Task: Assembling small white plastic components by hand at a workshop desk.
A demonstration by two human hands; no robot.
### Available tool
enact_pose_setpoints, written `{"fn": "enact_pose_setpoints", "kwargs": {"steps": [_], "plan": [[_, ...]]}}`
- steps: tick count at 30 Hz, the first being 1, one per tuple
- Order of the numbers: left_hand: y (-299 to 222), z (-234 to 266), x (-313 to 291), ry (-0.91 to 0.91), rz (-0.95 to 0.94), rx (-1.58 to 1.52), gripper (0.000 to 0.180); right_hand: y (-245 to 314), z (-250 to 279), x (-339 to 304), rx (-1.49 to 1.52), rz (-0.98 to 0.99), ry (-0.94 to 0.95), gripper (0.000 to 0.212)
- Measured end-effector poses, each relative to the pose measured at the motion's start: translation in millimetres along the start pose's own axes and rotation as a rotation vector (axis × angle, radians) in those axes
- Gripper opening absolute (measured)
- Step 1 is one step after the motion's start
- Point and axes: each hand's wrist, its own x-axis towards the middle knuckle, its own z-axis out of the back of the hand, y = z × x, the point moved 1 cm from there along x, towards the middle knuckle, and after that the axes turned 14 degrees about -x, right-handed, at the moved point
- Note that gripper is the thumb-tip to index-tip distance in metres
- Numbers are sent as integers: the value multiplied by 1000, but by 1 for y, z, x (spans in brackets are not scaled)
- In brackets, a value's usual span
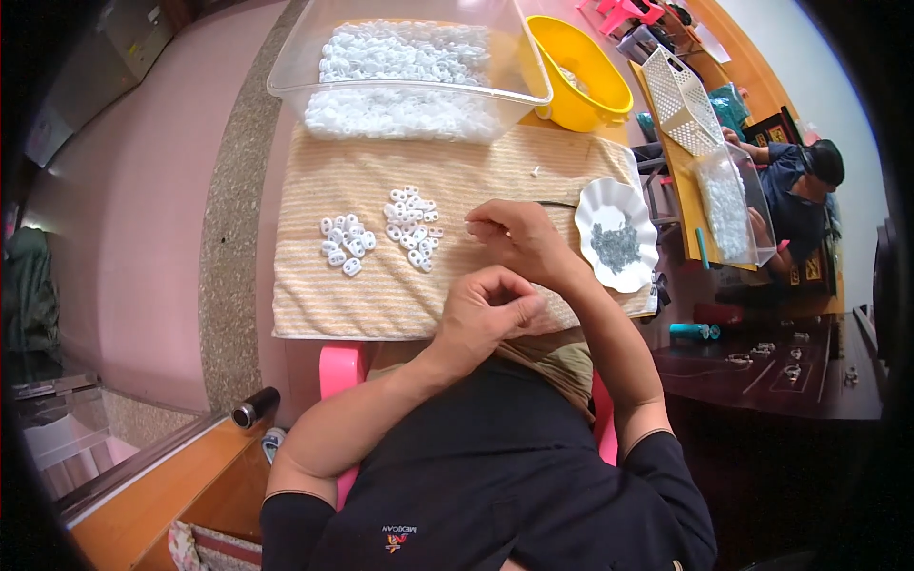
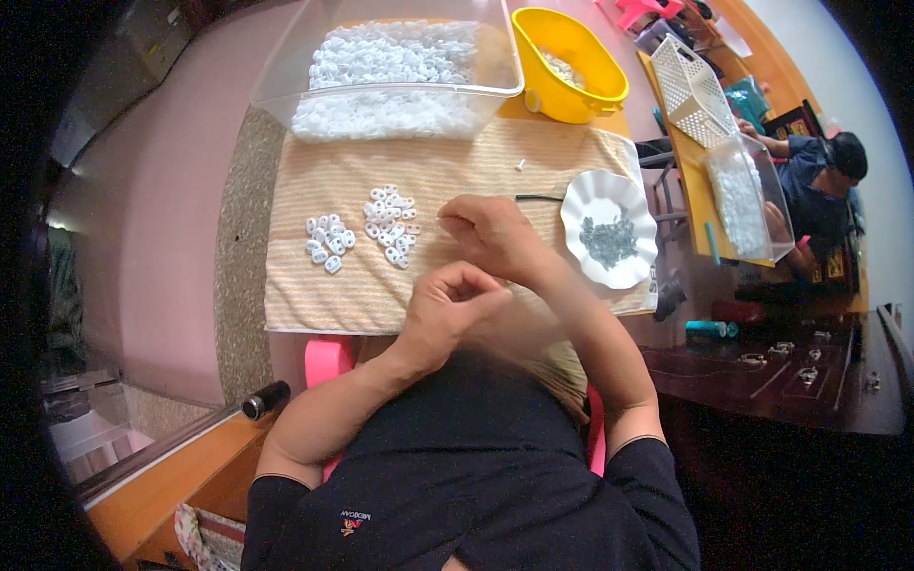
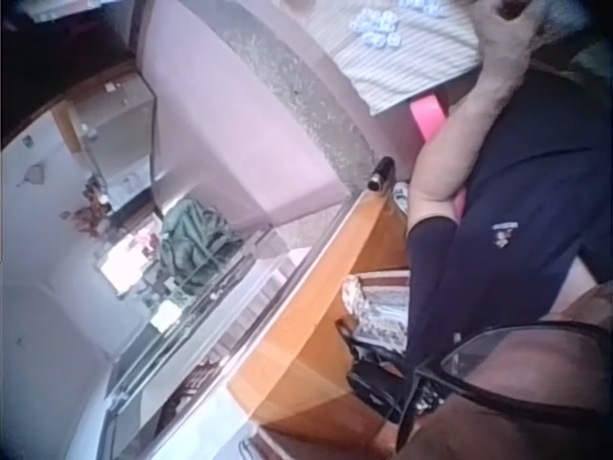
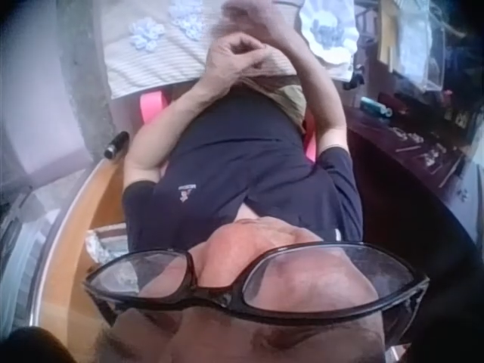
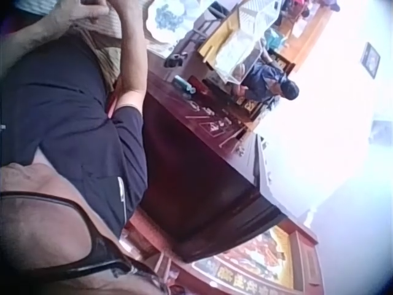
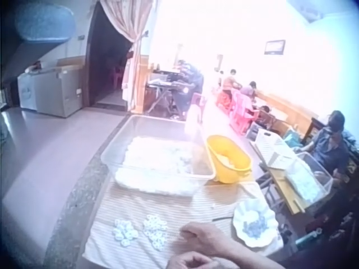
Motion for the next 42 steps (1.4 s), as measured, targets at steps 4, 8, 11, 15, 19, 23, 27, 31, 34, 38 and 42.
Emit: {"fn": "enact_pose_setpoints", "kwargs": {"steps": [4,8,11,15,19,23,27,31,34,38,42], "plan": [[-2,4,4,-149,-107,-28,11,-4,15,-20,300,-290,53,12],[-1,5,6,-251,-151,-188,17,-6,23,-41,514,-212,-13,9],[-2,5,7,-250,-127,-249,18,0,25,-50,604,-127,-35,11],[2,8,6,-223,-76,-308,15,7,27,-56,503,-87,-96,13],[0,9,7,-204,-70,-291,14,6,29,-58,455,-59,-75,16],[-1,11,8,-207,-42,-302,14,6,28,-59,417,-30,-74,13],[-2,12,8,-197,-27,-294,14,3,28,-61,430,-18,-80,13],[-3,7,9,-205,-15,-293,14,0,22,-67,618,-178,-21,18],[-2,8,9,-189,-14,-291,14,2,22,-68,690,-196,14,20],[-1,9,9,-182,-18,-284,13,2,22,-70,809,-237,27,20],[-1,8,8,-184,-3,-284,13,-15,46,-75,433,-254,-13,18]]}}
